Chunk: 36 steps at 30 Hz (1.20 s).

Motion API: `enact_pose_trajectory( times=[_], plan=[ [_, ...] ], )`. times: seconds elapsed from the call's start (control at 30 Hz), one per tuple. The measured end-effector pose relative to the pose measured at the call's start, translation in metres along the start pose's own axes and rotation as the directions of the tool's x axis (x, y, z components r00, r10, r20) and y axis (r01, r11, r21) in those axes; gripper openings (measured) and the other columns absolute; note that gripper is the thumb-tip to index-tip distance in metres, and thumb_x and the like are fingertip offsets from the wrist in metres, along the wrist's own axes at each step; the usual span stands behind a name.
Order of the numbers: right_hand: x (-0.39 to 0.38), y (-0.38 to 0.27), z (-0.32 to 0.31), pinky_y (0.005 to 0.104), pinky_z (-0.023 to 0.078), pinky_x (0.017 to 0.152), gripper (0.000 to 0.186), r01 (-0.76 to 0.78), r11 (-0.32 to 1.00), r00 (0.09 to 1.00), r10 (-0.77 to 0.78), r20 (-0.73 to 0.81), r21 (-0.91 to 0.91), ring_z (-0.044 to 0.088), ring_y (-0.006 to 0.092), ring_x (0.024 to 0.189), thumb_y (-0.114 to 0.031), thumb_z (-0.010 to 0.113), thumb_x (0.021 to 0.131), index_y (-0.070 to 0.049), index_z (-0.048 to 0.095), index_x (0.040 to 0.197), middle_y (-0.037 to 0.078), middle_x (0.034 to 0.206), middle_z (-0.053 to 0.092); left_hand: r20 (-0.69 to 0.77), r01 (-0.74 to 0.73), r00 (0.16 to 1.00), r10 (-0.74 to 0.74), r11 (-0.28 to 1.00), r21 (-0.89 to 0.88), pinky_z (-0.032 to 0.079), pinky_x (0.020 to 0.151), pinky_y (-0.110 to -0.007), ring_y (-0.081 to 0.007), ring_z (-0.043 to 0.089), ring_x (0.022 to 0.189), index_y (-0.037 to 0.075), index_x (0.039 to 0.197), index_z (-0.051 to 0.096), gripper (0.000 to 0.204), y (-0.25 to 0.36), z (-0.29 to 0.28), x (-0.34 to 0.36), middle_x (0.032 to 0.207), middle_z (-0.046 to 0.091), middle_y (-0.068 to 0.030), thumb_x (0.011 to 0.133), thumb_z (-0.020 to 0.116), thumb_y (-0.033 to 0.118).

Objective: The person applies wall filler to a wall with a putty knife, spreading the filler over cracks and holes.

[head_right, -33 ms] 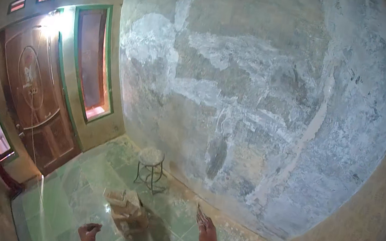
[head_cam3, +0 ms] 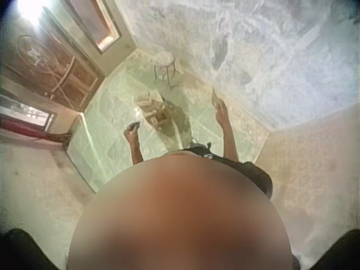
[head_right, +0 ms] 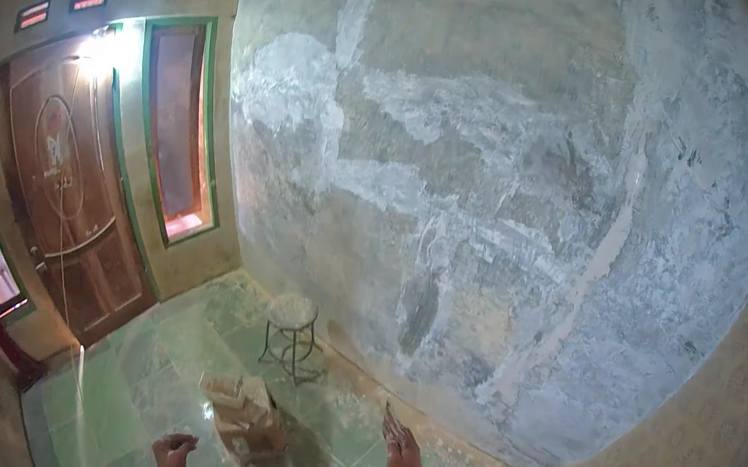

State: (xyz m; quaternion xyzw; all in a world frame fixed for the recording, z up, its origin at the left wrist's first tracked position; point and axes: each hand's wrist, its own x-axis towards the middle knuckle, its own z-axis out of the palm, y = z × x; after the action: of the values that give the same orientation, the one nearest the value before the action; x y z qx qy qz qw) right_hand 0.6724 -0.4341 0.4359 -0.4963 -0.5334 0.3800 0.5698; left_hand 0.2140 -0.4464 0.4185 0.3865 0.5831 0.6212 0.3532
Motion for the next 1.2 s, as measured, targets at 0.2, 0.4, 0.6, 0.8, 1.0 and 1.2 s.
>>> enact_pose_trajectory(
  times=[0.2, 0.4, 0.6, 0.8, 1.0, 1.2],
  plan=[
    [0.045, 0.022, -0.032, 0.0349, 0.034, 0.114, 0.044, 0.012, 0.992, 0.995, 0.0, -0.097, 0.124, 0.048, 0.0296, 0.134, -0.001, 0.041, 0.098, 0.011, 0.042, 0.141, 0.022, 0.147, 0.047, 0.073, 0.076, 0.996, -0.057, 0.951, -0.299, 0.059, 0.07, -0.029, -0.0185, 0.069, 0.071, -0.01, 0.092, 0.069, 0.015, 0.022, 0.084, 0.044, 0.081, 0.072, -0.0133, 0.079, 0.075, -0.004],
    [0.08, 0.013, -0.051, 0.0355, 0.033, 0.115, 0.045, 0.014, 0.993, 0.994, -0.001, -0.107, 0.115, 0.044, 0.0296, 0.138, -0.001, 0.042, 0.097, 0.012, 0.039, 0.14, 0.023, 0.148, 0.045, 0.101, -0.055, 0.993, 0.054, 0.999, 0.001, 0.058, 0.069, -0.029, -0.0177, 0.07, 0.071, -0.008, 0.091, 0.072, 0.018, 0.003, 0.115, 0.077, 0.081, 0.073, -0.0135, 0.08, 0.078, 0.004],
    [0.102, 0.061, -0.058, 0.0384, 0.034, 0.115, 0.047, 0.021, 0.986, 0.998, -0.01, -0.067, 0.168, 0.041, 0.0255, 0.14, 0.0, 0.042, 0.1, 0.009, 0.036, 0.145, 0.017, 0.156, 0.035, 0.196, 0.163, 0.964, -0.181, 0.981, 0.103, 0.055, 0.086, -0.039, -0.0228, 0.069, 0.1, -0.005, 0.108, 0.072, 0.03, 0.027, 0.133, 0.091, 0.104, 0.073, -0.0156, 0.087, 0.075, 0.016],
    [0.136, 0.071, -0.032, 0.0381, 0.033, 0.115, 0.049, -0.02, 0.992, 1.0, 0.018, 0.012, 0.121, 0.043, 0.025, 0.137, 0.001, 0.042, 0.1, 0.008, 0.032, 0.148, 0.015, 0.154, 0.039, 0.077, 0.154, 0.987, -0.143, 0.974, -0.167, 0.061, 0.064, -0.033, -0.021, 0.071, 0.069, -0.012, 0.091, 0.07, 0.023, -0.004, 0.126, 0.121, 0.078, 0.072, -0.0159, 0.091, 0.07, 0.011],
    [0.155, 0.05, 0.02, 0.0374, 0.036, 0.114, 0.045, -0.019, 0.984, 0.997, 0.032, -0.068, 0.175, 0.046, 0.0246, 0.135, -0.002, 0.044, 0.101, 0.009, 0.039, 0.144, 0.016, 0.151, 0.043, 0.124, 0.08, 0.99, -0.064, 0.988, -0.13, 0.061, 0.065, -0.034, -0.0227, 0.071, 0.069, -0.013, 0.094, 0.068, 0.034, -0.032, 0.097, 0.168, 0.082, 0.072, -0.0181, 0.099, 0.062, 0.021],
    [0.155, 0.027, 0.077, 0.0353, 0.037, 0.112, 0.043, -0.013, 1.0, 0.987, 0.015, -0.161, 0.015, 0.049, 0.0219, 0.131, 0.001, 0.04, 0.101, 0.007, 0.04, 0.144, 0.015, 0.15, 0.044, 0.224, 0.044, 0.969, -0.107, 0.962, 0.27, 0.053, 0.085, -0.04, -0.0241, 0.068, 0.092, -0.005, 0.101, 0.074, 0.032, -0.012, 0.06, 0.225, 0.097, 0.073, -0.015, 0.082, 0.079, 0.02]
  ],
)
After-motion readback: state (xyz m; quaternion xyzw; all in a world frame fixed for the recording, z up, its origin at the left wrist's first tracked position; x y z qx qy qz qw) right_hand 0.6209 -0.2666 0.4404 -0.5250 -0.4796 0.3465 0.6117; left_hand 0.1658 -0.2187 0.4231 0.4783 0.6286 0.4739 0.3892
